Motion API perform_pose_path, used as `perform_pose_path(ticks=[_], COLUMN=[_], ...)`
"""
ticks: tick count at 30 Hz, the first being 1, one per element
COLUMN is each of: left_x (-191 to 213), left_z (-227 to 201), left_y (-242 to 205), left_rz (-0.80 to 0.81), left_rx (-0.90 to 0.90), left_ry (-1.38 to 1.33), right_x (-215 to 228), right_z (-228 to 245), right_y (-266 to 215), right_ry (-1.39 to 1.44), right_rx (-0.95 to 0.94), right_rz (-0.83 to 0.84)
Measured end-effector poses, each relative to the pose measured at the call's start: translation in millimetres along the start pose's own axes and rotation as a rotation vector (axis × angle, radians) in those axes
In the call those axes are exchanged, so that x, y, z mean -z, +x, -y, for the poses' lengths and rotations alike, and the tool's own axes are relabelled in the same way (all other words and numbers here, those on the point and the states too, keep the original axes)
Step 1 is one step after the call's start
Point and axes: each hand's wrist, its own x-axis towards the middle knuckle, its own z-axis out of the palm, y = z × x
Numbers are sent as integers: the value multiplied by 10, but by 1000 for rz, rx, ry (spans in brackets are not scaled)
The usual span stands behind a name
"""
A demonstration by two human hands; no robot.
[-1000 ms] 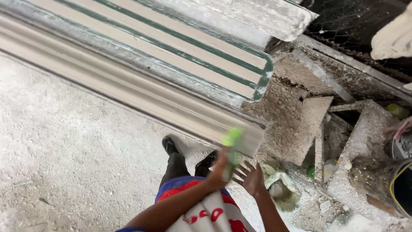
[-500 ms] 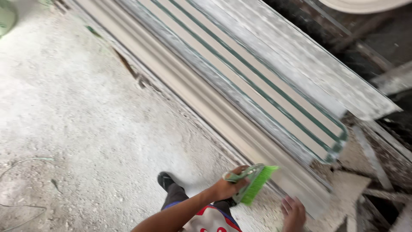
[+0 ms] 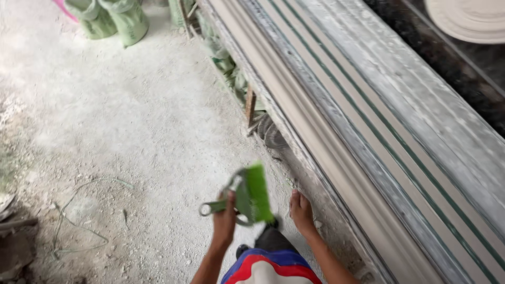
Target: The person scrapes a long white moulding piece with a small metal scraper, then uses a green brush to sweep dust off the moulding and the workbench. The person handles the moulding and tools directly without visible secondary objects.
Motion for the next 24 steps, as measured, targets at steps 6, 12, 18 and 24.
perform_pose_path(ticks=[6,12,18,24], left_x=[521,606,772,1171], left_z=[-662,-1370,-1704,-2011], left_y=[1006,1935,2541,3568], left_rz=[-175,-256,-435,-472], left_rx=[-181,-163,-98,-7], left_ry=[-122,-223,-113,-118], right_x=[-399,-814,-1464,-2122], right_z=[255,1103,2052,2434], right_y=[1275,2597,3523,4467], right_ry=[-162,-652,-502,-581], right_rx=[-101,1044,644,876], right_rz=[136,233,526,584])
